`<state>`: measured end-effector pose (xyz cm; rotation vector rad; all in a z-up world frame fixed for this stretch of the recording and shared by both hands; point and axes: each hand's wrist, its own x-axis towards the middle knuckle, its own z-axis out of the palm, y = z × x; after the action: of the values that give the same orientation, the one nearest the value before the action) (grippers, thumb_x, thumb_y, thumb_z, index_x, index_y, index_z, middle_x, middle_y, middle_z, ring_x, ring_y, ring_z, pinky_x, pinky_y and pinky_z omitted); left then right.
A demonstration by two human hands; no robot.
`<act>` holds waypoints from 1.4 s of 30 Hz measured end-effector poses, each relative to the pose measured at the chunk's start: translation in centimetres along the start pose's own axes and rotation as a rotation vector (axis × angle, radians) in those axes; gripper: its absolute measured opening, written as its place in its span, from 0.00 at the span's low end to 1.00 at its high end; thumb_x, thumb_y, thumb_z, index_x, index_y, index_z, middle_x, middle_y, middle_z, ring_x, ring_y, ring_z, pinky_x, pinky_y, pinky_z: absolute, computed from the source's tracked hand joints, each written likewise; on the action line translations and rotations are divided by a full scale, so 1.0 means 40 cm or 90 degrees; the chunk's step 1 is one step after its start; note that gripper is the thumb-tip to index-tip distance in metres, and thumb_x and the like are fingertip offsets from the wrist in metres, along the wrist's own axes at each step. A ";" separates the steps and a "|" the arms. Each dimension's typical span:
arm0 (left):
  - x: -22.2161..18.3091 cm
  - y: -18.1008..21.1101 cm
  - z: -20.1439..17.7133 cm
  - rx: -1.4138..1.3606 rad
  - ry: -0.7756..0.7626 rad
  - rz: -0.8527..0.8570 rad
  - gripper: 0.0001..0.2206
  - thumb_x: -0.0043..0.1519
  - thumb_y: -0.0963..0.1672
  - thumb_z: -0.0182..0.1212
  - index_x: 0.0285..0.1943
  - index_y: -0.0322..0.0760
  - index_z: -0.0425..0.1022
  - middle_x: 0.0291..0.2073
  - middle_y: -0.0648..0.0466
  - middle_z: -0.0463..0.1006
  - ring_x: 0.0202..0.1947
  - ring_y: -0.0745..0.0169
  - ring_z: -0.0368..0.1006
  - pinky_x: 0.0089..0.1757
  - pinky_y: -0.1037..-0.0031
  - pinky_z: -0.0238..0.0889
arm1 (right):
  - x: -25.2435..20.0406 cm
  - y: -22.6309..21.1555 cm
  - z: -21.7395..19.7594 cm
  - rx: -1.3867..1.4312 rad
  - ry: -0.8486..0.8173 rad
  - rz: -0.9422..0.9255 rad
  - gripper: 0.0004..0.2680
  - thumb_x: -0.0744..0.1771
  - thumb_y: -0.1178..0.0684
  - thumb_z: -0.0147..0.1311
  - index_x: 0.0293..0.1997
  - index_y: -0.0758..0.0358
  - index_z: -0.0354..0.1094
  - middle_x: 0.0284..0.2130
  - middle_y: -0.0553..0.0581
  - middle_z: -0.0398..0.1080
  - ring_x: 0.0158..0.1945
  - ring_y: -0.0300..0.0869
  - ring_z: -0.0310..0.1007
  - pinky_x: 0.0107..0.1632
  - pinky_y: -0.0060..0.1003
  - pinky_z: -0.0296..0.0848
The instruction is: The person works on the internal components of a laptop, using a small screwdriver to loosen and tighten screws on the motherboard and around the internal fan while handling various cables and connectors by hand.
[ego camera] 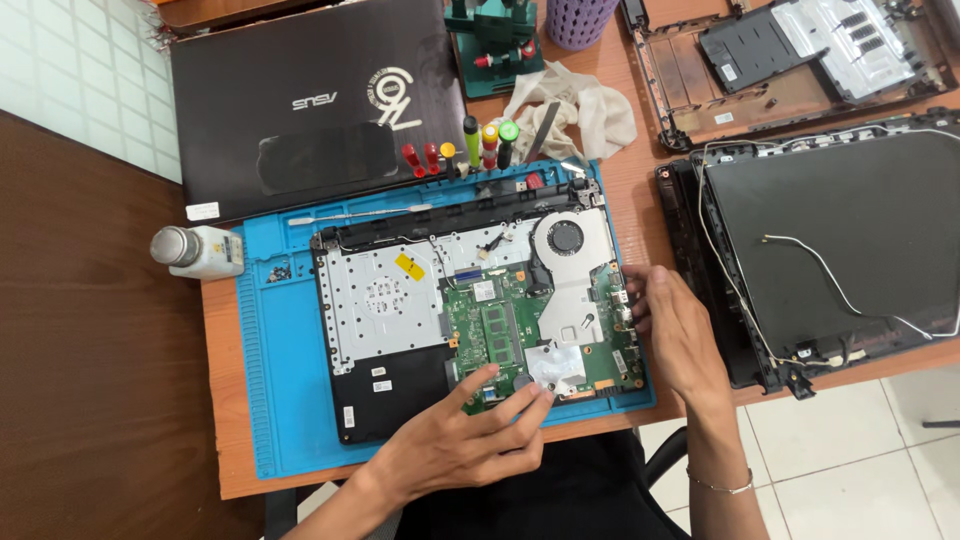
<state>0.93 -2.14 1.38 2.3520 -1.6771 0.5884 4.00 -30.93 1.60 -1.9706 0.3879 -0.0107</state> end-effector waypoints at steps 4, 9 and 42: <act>-0.005 0.001 0.001 0.011 -0.005 0.037 0.04 0.71 0.47 0.58 0.45 0.52 0.68 0.63 0.62 0.69 0.70 0.68 0.60 0.72 0.55 0.47 | -0.013 0.026 -0.011 0.058 -0.024 0.029 0.24 0.73 0.38 0.29 0.56 0.69 0.72 0.37 0.54 0.71 0.37 0.37 0.67 0.40 0.32 0.70; -0.012 0.000 0.015 0.053 -0.020 0.120 0.15 0.60 0.39 0.64 0.50 0.54 0.66 0.64 0.64 0.66 0.71 0.70 0.57 0.72 0.54 0.48 | -0.043 0.026 -0.026 0.063 -0.036 0.063 0.24 0.72 0.38 0.30 0.55 0.69 0.72 0.36 0.54 0.70 0.36 0.37 0.68 0.41 0.32 0.72; 0.010 -0.019 0.013 0.112 -0.007 0.192 0.23 0.54 0.36 0.59 0.53 0.52 0.59 0.72 0.64 0.60 0.76 0.64 0.48 0.73 0.51 0.44 | -0.085 0.033 -0.042 0.018 -0.061 0.083 0.18 0.71 0.42 0.42 0.56 0.67 0.72 0.36 0.56 0.74 0.36 0.36 0.71 0.40 0.33 0.74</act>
<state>1.85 -2.42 1.15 2.2303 -2.0825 0.8070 0.13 -31.98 1.71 -1.9068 0.4504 0.1603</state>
